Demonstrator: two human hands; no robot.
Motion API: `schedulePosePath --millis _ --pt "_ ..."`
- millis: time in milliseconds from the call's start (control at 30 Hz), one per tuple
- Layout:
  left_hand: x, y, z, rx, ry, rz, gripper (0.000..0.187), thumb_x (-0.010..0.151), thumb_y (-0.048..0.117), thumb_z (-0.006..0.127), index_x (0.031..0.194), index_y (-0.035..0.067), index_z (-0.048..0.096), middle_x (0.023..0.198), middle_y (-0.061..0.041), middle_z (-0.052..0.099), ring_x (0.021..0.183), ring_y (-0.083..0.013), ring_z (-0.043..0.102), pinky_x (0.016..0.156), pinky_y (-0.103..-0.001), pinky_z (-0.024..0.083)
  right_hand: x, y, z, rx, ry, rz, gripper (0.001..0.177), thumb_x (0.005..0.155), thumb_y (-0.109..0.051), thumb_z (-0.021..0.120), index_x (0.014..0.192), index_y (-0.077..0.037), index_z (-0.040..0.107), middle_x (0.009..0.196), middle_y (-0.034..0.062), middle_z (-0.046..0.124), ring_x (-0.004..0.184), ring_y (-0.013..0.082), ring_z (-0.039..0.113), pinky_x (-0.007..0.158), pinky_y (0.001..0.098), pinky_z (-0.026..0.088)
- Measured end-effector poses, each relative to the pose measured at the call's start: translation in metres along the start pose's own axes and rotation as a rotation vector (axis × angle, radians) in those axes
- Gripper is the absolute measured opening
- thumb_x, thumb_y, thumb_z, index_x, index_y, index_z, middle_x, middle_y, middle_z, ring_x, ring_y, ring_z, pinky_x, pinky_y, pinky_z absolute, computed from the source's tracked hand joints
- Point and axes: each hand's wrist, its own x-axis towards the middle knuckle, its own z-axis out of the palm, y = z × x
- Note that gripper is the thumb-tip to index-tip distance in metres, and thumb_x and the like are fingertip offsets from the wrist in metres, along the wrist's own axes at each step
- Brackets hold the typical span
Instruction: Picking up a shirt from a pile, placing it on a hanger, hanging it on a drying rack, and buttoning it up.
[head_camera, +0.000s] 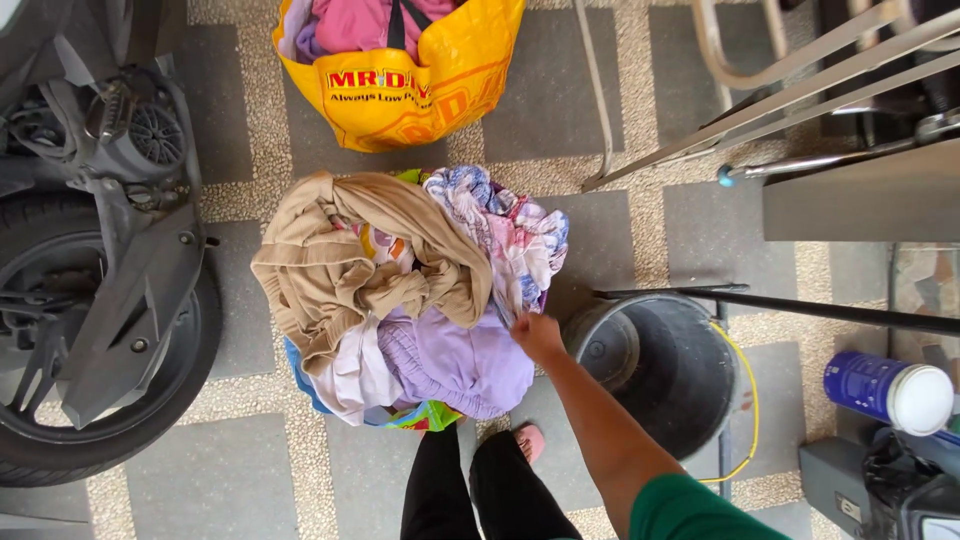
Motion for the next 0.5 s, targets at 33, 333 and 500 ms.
schedulePosePath --millis 33,333,500 --pt "0.017 0.009 0.008 -0.018 -0.004 -0.005 0.044 0.090 0.042 0.068 0.127 0.021 0.072 0.128 -0.001 0.077 0.118 -0.0156 0.077 0.099 -0.025 0.057 -0.024 0.002 -0.013 -0.003 0.011 -0.002 0.025 0.083 -0.035 0.066 0.082 -0.014 0.079 0.078 0.0114 0.077 0.079 0.0365 0.076 0.075 0.0482 0.059" --pt "-0.084 0.148 -0.057 -0.128 -0.033 -0.081 0.051 0.094 0.040 0.062 0.137 0.012 0.067 0.134 -0.010 0.076 0.120 -0.0227 0.078 0.098 -0.030 0.060 -0.174 -0.049 -0.129 1.120 -0.203 0.549 0.014 0.086 -0.001 0.059 0.092 0.010 0.067 0.085 0.0199 0.055 0.077 0.0293 0.057 0.070 0.0397 0.051" --pt "-0.129 0.287 -0.038 -0.788 -0.360 0.018 0.095 0.086 0.071 0.030 0.164 0.024 0.005 0.164 -0.027 0.035 0.141 -0.0507 0.049 0.111 -0.063 0.043 -0.249 -0.113 -0.189 1.000 -0.575 -0.096 0.013 0.081 0.001 0.066 0.087 -0.002 0.077 0.079 0.0098 0.072 0.075 0.0187 0.067 0.076 0.0330 0.054"
